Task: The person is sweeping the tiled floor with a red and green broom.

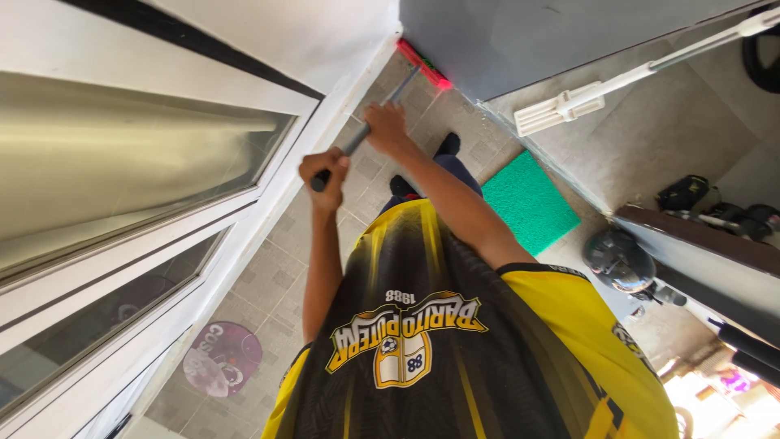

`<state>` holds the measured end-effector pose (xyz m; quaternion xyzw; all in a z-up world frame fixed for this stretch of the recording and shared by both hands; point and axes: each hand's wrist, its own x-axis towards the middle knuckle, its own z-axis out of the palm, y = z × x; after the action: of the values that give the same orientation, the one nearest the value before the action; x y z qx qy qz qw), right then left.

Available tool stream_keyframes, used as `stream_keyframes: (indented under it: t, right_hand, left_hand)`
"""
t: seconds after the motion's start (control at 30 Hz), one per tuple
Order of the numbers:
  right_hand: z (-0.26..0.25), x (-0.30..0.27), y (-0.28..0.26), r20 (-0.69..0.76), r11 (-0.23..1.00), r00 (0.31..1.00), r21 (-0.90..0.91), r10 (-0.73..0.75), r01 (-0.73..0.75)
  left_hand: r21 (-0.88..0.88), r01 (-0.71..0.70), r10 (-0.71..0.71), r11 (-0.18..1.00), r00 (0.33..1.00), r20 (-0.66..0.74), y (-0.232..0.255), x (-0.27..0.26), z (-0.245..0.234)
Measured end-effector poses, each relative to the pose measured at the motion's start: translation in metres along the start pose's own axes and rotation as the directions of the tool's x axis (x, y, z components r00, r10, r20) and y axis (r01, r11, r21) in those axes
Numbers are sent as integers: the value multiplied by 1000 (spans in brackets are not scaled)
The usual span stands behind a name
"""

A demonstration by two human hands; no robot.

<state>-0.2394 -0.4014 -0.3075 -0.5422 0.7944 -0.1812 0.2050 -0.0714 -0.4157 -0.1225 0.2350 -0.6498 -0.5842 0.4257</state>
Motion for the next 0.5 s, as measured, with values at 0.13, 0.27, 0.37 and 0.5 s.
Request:
stream_keyframes:
  t: [0.13, 0.27, 0.37, 0.5]
  right_hand:
    - [-4, 22, -9, 89, 998, 995, -41, 46, -42]
    - [-12, 25, -17, 127, 998, 991, -38, 45, -41]
    - [-7, 29, -12, 77, 999, 996, -6, 41, -41]
    - [-14, 24, -8, 132, 997, 989, 22, 72, -76]
  left_hand:
    - [-47, 15, -18, 999, 998, -63, -2, 23, -5]
    - [-2, 34, -34, 999, 995, -93, 5, 33, -7]
    - [25, 28, -25, 999, 994, -110, 1, 32, -4]
    - [36, 49, -41, 998, 983, -181, -7, 25, 9]
